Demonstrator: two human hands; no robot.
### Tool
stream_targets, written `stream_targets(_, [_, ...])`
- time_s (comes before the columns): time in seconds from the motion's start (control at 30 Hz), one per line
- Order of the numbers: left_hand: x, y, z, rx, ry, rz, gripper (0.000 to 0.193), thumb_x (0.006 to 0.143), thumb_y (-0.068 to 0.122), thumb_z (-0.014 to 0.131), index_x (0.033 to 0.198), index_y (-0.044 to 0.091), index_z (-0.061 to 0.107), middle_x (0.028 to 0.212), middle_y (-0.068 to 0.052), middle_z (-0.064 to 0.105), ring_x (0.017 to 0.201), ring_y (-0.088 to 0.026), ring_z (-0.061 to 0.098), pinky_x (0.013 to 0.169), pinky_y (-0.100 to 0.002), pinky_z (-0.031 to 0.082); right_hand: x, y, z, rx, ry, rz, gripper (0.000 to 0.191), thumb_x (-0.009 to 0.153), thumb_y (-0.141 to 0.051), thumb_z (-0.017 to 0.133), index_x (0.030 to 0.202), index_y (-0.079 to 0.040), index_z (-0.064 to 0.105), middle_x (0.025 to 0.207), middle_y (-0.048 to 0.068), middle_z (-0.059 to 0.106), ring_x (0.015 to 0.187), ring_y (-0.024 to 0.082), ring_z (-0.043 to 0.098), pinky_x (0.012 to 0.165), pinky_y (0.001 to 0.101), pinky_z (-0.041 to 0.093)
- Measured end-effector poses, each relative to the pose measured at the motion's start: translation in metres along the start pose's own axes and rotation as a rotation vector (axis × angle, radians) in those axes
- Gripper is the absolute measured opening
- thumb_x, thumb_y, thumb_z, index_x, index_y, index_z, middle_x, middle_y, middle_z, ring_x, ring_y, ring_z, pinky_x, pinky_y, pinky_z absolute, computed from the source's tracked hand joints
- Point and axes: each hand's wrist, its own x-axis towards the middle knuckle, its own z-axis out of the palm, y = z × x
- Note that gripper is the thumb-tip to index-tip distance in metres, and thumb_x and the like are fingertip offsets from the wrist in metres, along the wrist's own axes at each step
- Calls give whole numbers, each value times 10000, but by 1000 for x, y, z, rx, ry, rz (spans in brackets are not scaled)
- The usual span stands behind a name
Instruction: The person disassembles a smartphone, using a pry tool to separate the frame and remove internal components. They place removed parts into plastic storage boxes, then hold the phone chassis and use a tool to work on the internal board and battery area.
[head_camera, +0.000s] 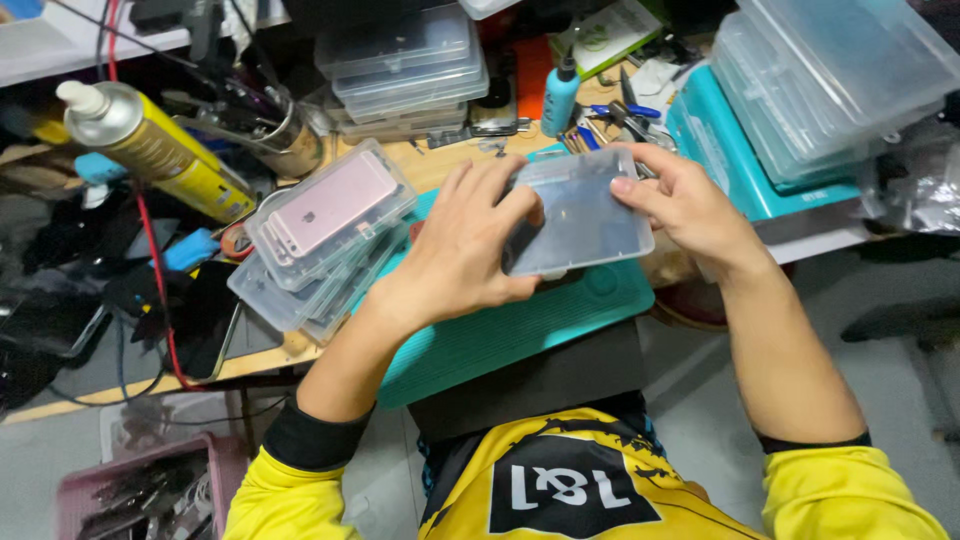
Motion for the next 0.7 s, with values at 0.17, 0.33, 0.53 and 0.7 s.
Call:
stream_targets(0.17, [45,0,13,41,-17,56,605,687,275,898,1176,99,587,1507,-227,437,1460,-468,331,1187,-687,201,-26,14,-28,421,95,-67,386,1065,-219,591,1373,12,617,1022,39,705,722,91,626,569,228,491])
stream_targets(0.33, [69,14,46,-3,334,-13,871,828,238,886,1502,73,361,1613,-333,247,1525,-473,219,1229,-591,231,-54,-3,-44,491,379,-288,342,1093,-201,559,1353,19,589,1042,66,708,750,137,672,607,250,529])
stream_targets(0.53, [110,34,111,-1489,290,-402,788,951,174,737,1530,77,212,1431,-249,510,1214,-326,617,956,-403,563,-62,-14,-41,492,473,-416,270,1014,-119,633,1262,-73,536,1113,93,683,826,154,719,630,294,600])
stream_targets(0.7, [133,39,127,-1615,333,-613,433,926,139,682,1276,50,444,1173,-113,668,966,-196,709,694,-358,630,-63,-17,-76,-493,905,-395,265,987,-198,796,1138,-14,679,1037,159,688,841,243,683,705,352,548])
